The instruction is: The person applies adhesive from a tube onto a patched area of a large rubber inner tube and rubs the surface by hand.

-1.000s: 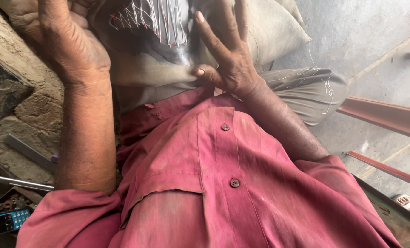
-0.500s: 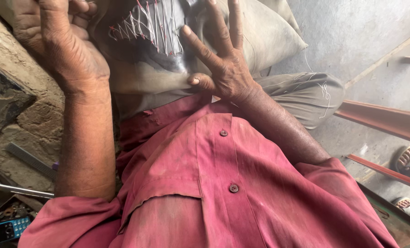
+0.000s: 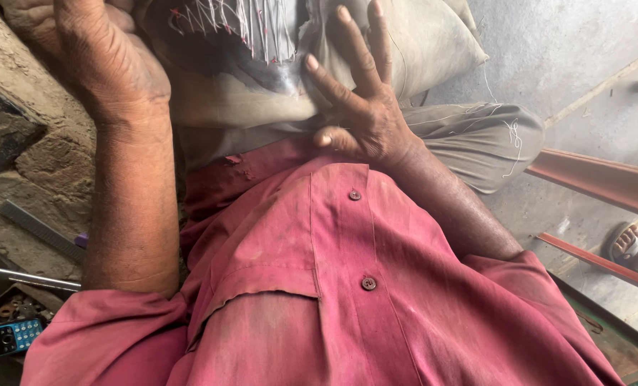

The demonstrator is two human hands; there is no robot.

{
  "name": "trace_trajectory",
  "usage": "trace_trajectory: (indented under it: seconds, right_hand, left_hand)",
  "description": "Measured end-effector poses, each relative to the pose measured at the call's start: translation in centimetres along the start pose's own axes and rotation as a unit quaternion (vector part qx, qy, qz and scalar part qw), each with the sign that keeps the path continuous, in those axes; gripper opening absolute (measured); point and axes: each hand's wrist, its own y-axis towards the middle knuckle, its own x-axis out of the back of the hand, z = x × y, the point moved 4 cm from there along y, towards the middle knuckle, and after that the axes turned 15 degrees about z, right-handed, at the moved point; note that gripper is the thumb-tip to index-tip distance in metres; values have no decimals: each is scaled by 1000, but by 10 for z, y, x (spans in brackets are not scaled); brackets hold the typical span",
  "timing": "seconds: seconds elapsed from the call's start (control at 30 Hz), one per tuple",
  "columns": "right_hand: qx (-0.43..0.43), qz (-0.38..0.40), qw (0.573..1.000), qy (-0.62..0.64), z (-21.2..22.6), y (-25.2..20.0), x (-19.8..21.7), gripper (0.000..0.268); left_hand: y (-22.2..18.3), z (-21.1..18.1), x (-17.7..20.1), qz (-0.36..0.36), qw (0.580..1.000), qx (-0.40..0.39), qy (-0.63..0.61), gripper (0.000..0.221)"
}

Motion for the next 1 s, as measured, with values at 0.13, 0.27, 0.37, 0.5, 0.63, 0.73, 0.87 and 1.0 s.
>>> trace_trajectory:
  seconds: [0.13,0.27,0.37,0.5,0.63,0.73,0.87,1.0]
  right_hand:
    - [21,8,1000,-2,10,-2,8,84]
    - [78,-31,991,103,15,0,26,76]
    - [51,-90,976,190,20,-6,44,63]
    - [-16,-164,948,271,29,-7,73,42]
    - [-10,-231,858,458,34,3,84,32]
    - [-42,-200,899,389,25,4,81,23]
    - [-85,-108,964,227,9,6,66,30]
    - [-80,-53,990,101,8,14,43,57]
  left_hand:
    - [0,0,2,18,1000,-6,4,39]
    - [7,-13,-2,22,996,-33,-85,41]
    - [7,-40,-14,39,991,-36,-121,35]
    - [-7,-101,-55,119,992,-29,-14,23]
    - [-12,-137,-109,257,964,-36,58,14]
    - [-13,-147,-128,268,962,-22,51,15]
    - [-5,-148,-130,229,969,-2,97,20]
    - [-8,-148,-126,233,971,-5,57,15]
